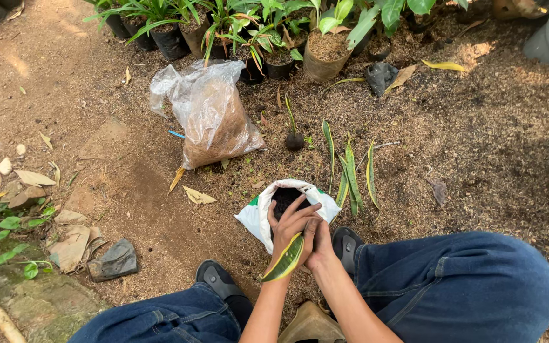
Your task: The person wraps a snake plant leaf cutting in a ball of moist soil, repeatedly adding soil and compacting it by hand to form a tight soil ball around the cutting.
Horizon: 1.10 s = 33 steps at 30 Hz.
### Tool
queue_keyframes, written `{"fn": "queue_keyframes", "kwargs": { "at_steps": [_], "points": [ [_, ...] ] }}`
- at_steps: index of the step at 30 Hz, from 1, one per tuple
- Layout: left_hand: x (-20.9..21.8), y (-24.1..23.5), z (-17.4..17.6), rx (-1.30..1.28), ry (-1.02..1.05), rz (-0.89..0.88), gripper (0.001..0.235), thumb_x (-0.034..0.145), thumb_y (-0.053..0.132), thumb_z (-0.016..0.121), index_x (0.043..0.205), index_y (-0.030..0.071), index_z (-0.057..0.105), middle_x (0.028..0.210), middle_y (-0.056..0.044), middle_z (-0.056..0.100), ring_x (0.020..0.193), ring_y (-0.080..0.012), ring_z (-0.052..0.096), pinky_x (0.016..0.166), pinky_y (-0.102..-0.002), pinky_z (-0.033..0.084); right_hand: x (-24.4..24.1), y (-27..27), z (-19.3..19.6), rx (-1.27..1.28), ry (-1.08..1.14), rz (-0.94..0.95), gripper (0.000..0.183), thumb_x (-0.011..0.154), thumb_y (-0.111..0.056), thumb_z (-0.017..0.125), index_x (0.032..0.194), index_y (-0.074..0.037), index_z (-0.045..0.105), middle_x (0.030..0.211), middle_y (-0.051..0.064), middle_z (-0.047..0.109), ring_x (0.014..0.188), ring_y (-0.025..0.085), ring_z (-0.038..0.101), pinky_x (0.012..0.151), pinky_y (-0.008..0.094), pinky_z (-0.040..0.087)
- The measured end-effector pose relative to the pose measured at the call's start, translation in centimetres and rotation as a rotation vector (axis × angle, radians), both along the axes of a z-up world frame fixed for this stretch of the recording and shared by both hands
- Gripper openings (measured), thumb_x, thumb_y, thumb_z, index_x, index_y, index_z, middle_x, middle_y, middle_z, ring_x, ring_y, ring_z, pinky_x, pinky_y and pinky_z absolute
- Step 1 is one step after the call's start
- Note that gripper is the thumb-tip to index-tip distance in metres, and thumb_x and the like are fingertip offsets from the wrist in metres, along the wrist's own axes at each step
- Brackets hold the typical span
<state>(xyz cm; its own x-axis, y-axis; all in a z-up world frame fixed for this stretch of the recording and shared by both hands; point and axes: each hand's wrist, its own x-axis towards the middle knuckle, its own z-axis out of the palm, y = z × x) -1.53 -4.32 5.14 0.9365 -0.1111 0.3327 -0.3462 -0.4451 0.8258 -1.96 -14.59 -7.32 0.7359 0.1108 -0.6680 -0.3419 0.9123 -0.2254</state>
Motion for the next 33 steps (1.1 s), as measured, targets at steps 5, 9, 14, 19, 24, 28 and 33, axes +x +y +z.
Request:
{"fn": "queue_keyframes", "kwargs": {
  "at_steps": [5,9,14,19,24,28,33],
  "points": [
    [-0.6,-0.2,-0.2,-0.023,-0.102,0.036,0.023,0.1,0.018,0.063,0.087,0.009,0.079,0.11,-0.001,0.08,0.133,-0.0302,0.064,0.124,-0.064,0.005,-0.6,-0.5,-2.0,0.039,-0.016,0.042,0.032,0.103,-0.04,0.051,0.113,-0.015,0.066,0.103,0.006,0.068,0.096,0.02,0.066,0.088,0.04,0.056],
    [-0.4,-0.2,-0.1,-0.042,-0.118,0.041,0.023,0.1,0.016,0.064,0.083,0.008,0.078,0.106,-0.003,0.08,0.131,-0.0297,0.066,0.127,-0.065,0.007,-1.0,-0.7,-1.7,-0.003,-0.044,0.012,0.029,0.103,-0.04,0.051,0.11,-0.015,0.065,0.102,0.005,0.068,0.095,0.019,0.068,0.086,0.037,0.057],
    [0.4,0.3,-0.5,-0.081,-0.077,0.08,0.023,0.096,0.017,0.063,0.081,0.008,0.079,0.1,-0.004,0.081,0.129,-0.0305,0.066,0.125,-0.062,0.011,-0.1,0.1,2.8,0.023,0.099,0.034,0.034,0.101,-0.047,0.052,0.108,-0.016,0.065,0.103,0.002,0.067,0.097,0.018,0.068,0.09,0.037,0.057],
    [1.5,0.7,-0.9,-0.382,0.056,0.155,0.041,0.105,0.024,0.055,0.078,0.003,0.078,0.092,-0.008,0.08,0.122,-0.0296,0.071,0.124,-0.054,0.029,1.1,0.5,6.8,-0.019,0.142,0.109,0.054,0.094,-0.056,0.047,0.11,-0.009,0.069,0.104,0.007,0.072,0.098,0.021,0.07,0.088,0.039,0.059],
    [0.8,0.1,-0.8,-0.514,0.211,0.188,0.045,0.104,0.031,0.057,0.078,0.0,0.074,0.086,-0.01,0.08,0.095,-0.0271,0.079,0.112,-0.046,0.054,0.9,0.9,6.6,-0.092,0.088,0.078,0.048,0.097,-0.057,0.055,0.105,-0.012,0.071,0.098,0.004,0.071,0.092,0.021,0.067,0.085,0.04,0.056],
    [0.5,-0.5,-0.5,-0.437,0.135,0.192,0.04,0.105,0.032,0.058,0.081,0.004,0.075,0.09,-0.01,0.079,0.1,-0.0258,0.079,0.119,-0.047,0.047,0.7,0.9,6.3,0.002,-0.024,0.012,0.046,0.098,-0.058,0.06,0.102,-0.012,0.067,0.096,0.006,0.071,0.091,0.023,0.067,0.086,0.041,0.055],
    [0.5,-0.6,-0.4,-0.188,0.026,0.169,0.027,0.091,0.03,0.071,0.081,0.007,0.079,0.106,-0.007,0.081,0.124,-0.0294,0.068,0.121,-0.063,0.006,0.8,0.7,6.1,-0.064,-0.002,-0.008,0.036,0.094,-0.044,0.055,0.114,-0.016,0.067,0.107,0.006,0.07,0.101,0.023,0.068,0.093,0.041,0.055]
  ]
}}
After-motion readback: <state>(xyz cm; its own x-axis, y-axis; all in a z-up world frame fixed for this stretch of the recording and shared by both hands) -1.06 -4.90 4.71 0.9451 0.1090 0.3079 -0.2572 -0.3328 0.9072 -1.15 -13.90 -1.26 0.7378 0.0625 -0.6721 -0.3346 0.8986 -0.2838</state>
